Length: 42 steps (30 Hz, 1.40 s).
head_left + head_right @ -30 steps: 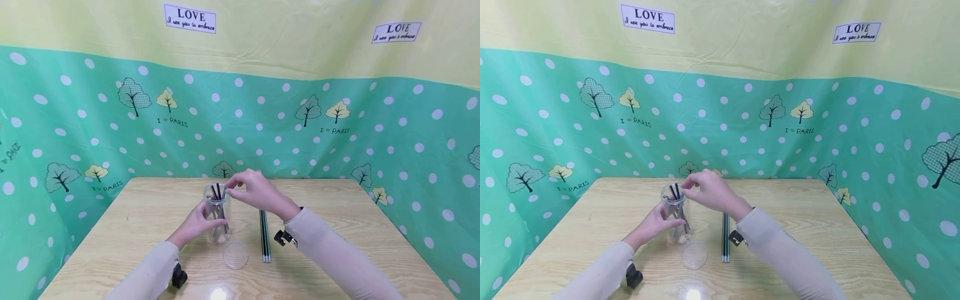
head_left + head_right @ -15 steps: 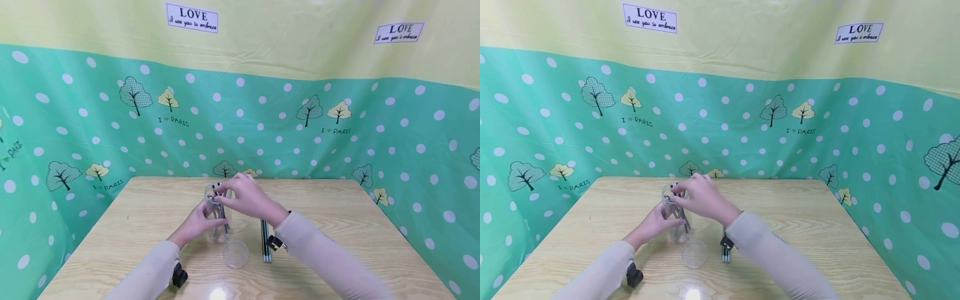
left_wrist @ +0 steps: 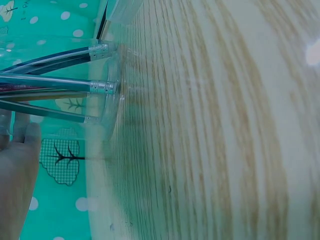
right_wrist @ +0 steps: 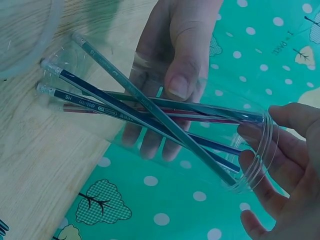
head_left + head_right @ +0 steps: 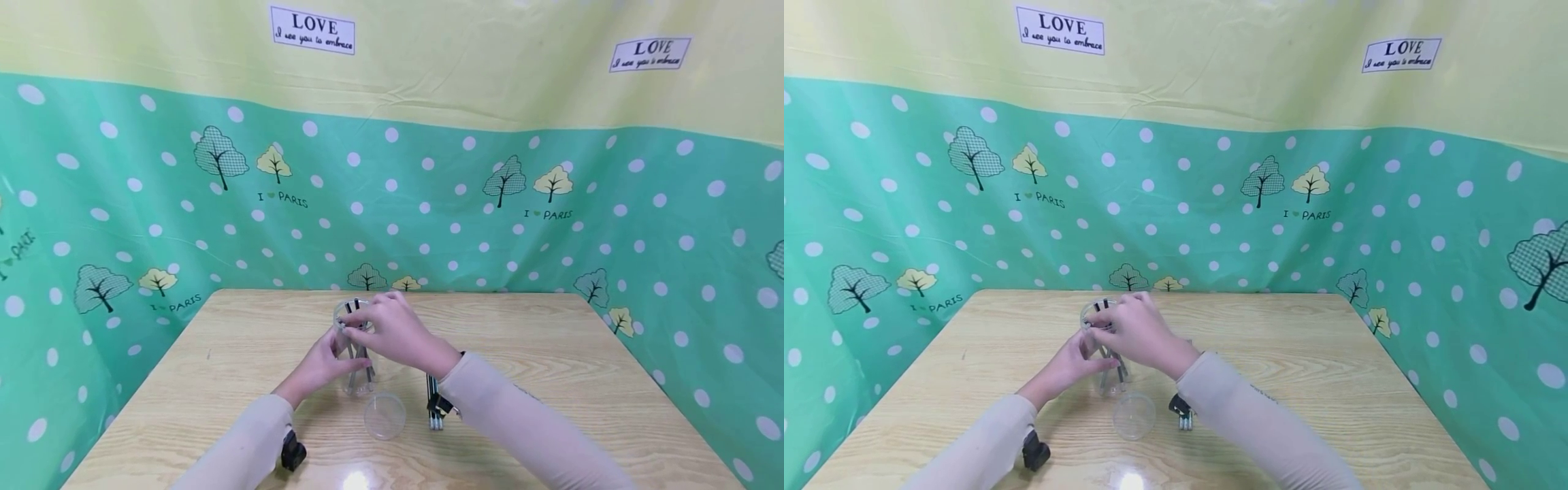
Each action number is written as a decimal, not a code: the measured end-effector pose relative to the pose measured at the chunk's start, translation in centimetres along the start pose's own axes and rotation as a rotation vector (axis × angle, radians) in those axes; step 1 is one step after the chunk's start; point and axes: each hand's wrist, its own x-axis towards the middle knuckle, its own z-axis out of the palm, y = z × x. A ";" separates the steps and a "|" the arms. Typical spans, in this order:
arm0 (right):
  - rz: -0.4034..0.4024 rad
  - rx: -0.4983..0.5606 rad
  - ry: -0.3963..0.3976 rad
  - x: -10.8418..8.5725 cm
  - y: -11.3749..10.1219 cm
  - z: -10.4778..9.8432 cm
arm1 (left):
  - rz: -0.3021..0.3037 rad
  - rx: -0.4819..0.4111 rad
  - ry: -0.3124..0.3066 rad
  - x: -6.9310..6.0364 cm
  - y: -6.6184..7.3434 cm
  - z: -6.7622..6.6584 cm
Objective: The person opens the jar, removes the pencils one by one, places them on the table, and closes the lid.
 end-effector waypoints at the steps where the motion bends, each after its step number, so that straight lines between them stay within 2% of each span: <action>1: 0.000 -0.003 0.005 0.0 0.0 0.0 | 0.003 0.000 -0.001 0.0 0.0 0.0; 7: 0.009 -0.004 0.038 0.0 -0.2 0.2 | 0.024 -0.009 -0.017 0.0 0.0 -0.1; 18: 0.017 0.065 0.069 0.1 -0.2 0.1 | 0.056 -0.002 -0.027 0.0 0.2 -0.1; 27: 0.010 0.088 0.083 0.1 -0.2 0.2 | 0.020 0.017 -0.010 0.0 0.2 -0.1; 34: 0.008 0.105 0.084 0.2 -0.2 -0.1 | 0.031 0.018 -0.012 0.0 0.3 0.0; 42: -0.037 0.152 0.160 0.4 0.0 -1.3 | 0.001 0.020 0.016 0.1 0.1 0.0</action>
